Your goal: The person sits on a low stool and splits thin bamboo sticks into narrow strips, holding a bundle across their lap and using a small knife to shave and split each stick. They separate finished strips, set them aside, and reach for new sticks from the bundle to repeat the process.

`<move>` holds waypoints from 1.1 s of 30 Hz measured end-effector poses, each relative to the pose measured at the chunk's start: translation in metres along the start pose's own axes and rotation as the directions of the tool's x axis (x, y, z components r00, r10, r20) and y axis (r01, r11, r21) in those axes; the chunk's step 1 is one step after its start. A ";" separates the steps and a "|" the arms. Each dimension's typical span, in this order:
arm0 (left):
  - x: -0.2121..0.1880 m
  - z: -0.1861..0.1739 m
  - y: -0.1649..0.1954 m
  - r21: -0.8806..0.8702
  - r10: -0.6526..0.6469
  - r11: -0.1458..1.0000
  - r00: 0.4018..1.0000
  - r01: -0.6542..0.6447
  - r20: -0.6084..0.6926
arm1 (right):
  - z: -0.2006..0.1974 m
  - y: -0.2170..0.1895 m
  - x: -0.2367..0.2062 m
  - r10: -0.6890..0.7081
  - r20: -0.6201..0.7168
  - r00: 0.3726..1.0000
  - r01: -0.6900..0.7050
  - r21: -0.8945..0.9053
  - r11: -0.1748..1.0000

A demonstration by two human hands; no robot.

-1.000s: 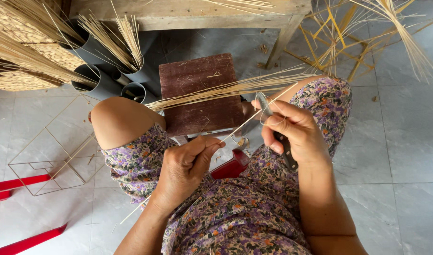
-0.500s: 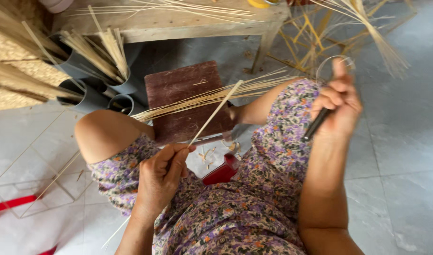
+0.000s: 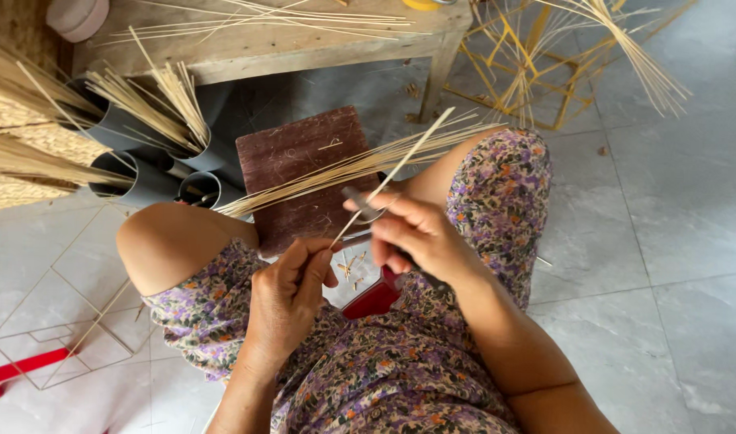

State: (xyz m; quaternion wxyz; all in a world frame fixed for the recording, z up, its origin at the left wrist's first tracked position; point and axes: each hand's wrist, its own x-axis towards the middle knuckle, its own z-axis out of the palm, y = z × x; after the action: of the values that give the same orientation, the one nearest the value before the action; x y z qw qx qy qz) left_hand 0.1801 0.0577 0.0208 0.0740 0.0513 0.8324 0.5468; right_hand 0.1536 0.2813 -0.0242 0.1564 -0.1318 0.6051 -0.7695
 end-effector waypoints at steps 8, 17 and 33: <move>-0.011 -0.009 -0.019 0.016 0.104 0.995 0.993 -0.103 -0.059 | -0.025 -0.001 -0.004 -0.079 -0.105 0.991 0.087 0.066 0.994; -0.011 -0.014 -0.025 0.052 0.025 0.998 0.994 -0.020 -0.110 | -0.101 -0.026 -0.019 -0.198 -0.522 0.830 0.370 0.249 0.895; 0.081 -0.035 0.048 0.701 0.722 0.511 0.691 -0.498 -0.035 | -0.111 0.017 -0.017 -0.128 -0.574 0.809 0.299 0.215 0.930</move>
State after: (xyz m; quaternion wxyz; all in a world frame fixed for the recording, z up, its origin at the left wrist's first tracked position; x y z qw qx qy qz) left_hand 0.0945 0.0589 0.0728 -0.2863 0.2770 0.8911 0.2172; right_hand 0.1270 0.3835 -0.0666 -0.0949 0.0521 0.4837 -0.8685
